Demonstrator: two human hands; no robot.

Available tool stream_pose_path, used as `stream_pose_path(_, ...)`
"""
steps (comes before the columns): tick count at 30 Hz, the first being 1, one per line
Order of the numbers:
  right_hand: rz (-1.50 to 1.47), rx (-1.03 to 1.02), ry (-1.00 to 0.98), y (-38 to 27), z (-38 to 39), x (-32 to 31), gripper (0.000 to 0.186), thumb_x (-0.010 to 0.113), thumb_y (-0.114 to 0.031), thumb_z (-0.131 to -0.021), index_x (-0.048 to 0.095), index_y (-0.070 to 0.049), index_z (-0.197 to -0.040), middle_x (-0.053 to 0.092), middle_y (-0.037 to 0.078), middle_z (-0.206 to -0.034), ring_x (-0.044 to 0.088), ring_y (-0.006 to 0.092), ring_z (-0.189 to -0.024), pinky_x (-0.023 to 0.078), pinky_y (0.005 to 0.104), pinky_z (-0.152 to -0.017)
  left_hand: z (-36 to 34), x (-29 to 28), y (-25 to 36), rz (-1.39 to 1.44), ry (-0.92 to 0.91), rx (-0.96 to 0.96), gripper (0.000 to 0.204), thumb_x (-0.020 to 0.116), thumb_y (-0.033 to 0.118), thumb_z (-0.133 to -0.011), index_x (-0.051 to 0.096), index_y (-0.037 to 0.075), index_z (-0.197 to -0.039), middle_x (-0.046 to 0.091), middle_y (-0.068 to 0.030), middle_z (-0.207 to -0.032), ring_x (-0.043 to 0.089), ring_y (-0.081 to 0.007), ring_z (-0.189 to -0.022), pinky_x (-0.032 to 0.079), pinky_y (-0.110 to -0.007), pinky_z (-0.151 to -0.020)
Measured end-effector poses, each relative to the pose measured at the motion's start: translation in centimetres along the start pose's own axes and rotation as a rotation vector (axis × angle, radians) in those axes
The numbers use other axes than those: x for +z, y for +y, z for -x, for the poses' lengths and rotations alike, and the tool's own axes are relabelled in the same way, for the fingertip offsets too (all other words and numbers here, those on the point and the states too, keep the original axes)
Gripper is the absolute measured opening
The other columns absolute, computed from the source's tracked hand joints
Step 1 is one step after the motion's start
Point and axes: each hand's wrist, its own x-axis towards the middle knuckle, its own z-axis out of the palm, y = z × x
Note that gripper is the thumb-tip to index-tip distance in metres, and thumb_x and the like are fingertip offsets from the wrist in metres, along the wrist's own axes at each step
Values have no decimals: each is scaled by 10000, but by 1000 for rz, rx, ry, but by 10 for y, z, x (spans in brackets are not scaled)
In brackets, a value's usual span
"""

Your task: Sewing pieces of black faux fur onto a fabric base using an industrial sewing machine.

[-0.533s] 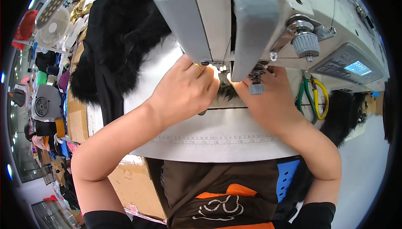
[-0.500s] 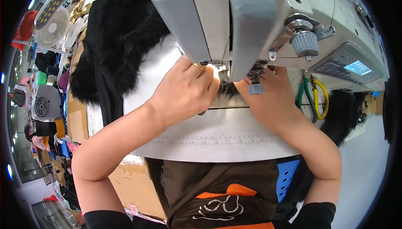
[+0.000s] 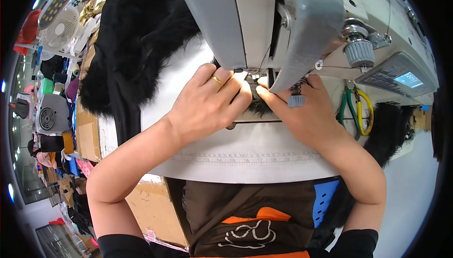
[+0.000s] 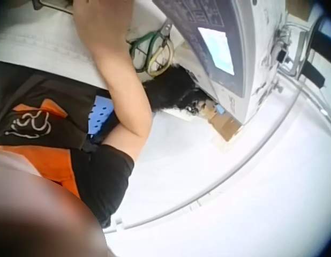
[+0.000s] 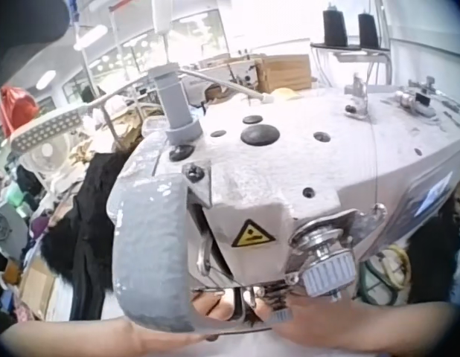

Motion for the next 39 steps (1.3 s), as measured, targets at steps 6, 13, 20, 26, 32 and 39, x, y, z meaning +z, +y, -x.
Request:
stream_pose_path(6, -70, -12, -3, 2, 1, 2, 451, 676, -81, -853, 769, -230, -1268, 720, -33, -1240, 622, 348, -1079, 518, 412, -946, -2, -4, -2, 0, -21, 19, 279, 684, 154, -756, 698, 29, -1005, 628, -59, -942, 588, -227, -978, 464, -363, -838)
stream_pose_path(13, -115, 67, -11, -6, -1, 0, 408, 701, -119, -860, 765, -213, -1252, 717, -14, -1233, 625, 328, -1083, 493, 435, -1001, -3, -5, -3, 12, -5, 36, 160, 678, 133, -775, 621, 61, -906, 606, -46, -868, 604, -223, -906, 472, -364, -870)
stream_pose_path(20, 21, 56, 26, -9, -2, 7, 204, 697, -118, -859, 740, -129, -1058, 661, 26, -1044, 625, 296, -1016, 483, 433, -936, -16, -11, 1, -175, -261, 32, 173, 687, 125, -787, 534, 95, -861, 551, -26, -738, 601, -207, -812, 464, -359, -950)
stream_pose_path(26, -77, 60, 151, -3, -4, 7, 142, 773, -129, -847, 745, -123, -986, 672, 3, -1058, 641, 258, -1007, 479, 409, -902, -10, -6, -1, -73, -113, 72, 195, 686, 115, -769, 663, 25, -940, 601, -60, -867, 611, -213, -852, 491, -363, -908)
stream_pose_path(32, -30, 8, 104, 3, -1, 7, 194, 805, -151, -839, 750, -120, -1022, 692, 3, -1082, 666, 265, -1060, 484, 429, -925, -5, 0, -1, -54, -49, 98, 196, 679, 114, -741, 691, 8, -906, 616, -78, -907, 625, -224, -869, 502, -370, -872)
stream_pose_path(39, 28, 4, 71, 9, -2, 4, 176, 757, -142, -878, 766, -126, -1053, 719, 30, -1089, 676, 247, -1084, 487, 430, -943, -8, 5, 9, -51, -40, 15, 119, 674, 101, -719, 614, 43, -805, 588, -79, -828, 581, -220, -749, 493, -377, -852)
